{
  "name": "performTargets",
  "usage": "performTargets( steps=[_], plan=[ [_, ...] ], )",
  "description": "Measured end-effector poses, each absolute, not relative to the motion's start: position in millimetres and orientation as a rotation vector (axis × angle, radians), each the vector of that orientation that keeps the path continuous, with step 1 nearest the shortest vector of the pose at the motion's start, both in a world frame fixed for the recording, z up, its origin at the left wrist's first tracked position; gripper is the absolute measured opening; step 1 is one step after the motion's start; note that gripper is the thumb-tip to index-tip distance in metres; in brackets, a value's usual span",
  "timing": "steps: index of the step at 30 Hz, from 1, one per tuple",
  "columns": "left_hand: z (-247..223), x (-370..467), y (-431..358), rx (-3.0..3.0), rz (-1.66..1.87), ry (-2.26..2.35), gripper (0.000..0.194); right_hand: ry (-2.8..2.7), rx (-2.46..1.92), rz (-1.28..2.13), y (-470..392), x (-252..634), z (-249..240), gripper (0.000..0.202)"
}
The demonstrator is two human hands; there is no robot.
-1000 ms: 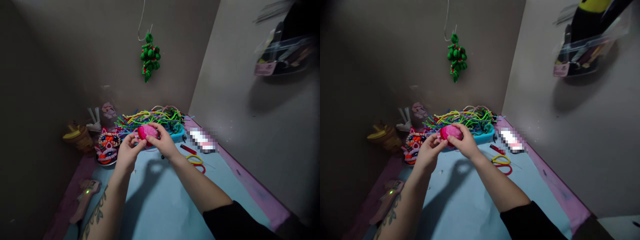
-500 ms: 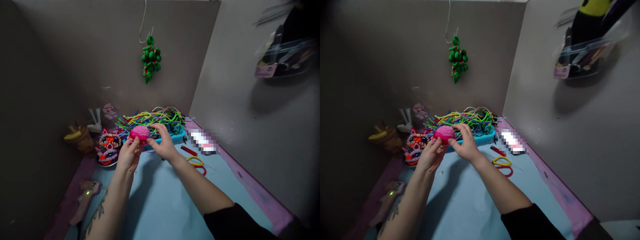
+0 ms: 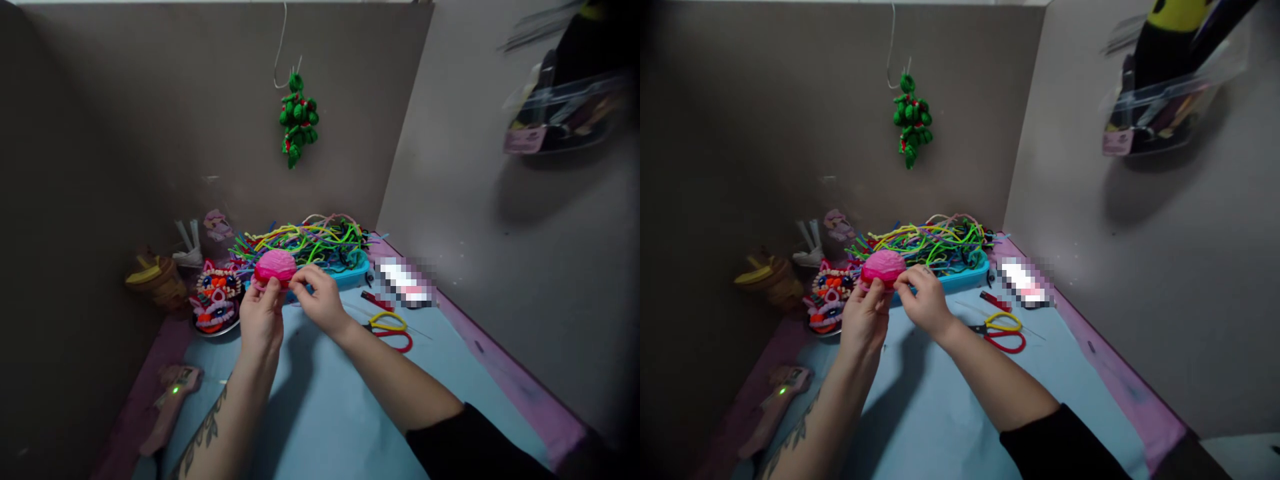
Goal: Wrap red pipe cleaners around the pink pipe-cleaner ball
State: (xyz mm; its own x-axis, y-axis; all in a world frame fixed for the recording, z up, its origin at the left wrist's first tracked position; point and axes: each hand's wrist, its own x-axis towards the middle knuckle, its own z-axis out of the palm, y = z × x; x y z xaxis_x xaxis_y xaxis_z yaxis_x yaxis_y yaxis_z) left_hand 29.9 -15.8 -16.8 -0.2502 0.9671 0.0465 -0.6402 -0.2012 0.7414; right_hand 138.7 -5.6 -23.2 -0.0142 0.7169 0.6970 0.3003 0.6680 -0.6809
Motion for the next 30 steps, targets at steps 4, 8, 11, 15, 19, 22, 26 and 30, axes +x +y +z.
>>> performTargets(
  steps=[4,8,11,15,19,22,26,30],
  plan=[
    [-16.1,32.7,-18.3,0.604,1.741,0.679,0.033,-1.457,-0.792,0.916,-3.7,139.6,-19.8,0.012],
    [-15.9,32.5,-17.7,0.634,1.769,0.633,0.032,-1.386,-0.831,0.928,-5.6,140.7,-16.1,0.012],
    [-16.0,30.7,-15.6,0.661,1.782,0.616,0.031,-1.378,-0.861,0.848,-7.5,139.9,-15.6,0.012],
    [-13.1,30.8,-16.4,0.668,1.740,0.575,0.035,-1.320,-0.845,0.913,-8.0,136.8,-18.1,0.013],
    [-10.7,33.2,-19.2,0.650,1.681,0.510,0.036,-1.147,-0.802,1.016,-8.9,132.1,-18.2,0.014],
    [-12.1,34.3,-19.9,0.637,1.638,0.488,0.034,-0.990,-0.774,1.146,-10.7,130.1,-14.9,0.020],
    [-15.3,35.3,-19.4,0.601,1.628,0.473,0.035,-0.859,-0.838,1.386,-11.1,131.6,-10.5,0.026],
    [-18.0,36.2,-18.7,0.610,1.632,0.489,0.034,-0.786,-0.838,1.478,-9.2,134.0,-8.4,0.027]
  ],
)
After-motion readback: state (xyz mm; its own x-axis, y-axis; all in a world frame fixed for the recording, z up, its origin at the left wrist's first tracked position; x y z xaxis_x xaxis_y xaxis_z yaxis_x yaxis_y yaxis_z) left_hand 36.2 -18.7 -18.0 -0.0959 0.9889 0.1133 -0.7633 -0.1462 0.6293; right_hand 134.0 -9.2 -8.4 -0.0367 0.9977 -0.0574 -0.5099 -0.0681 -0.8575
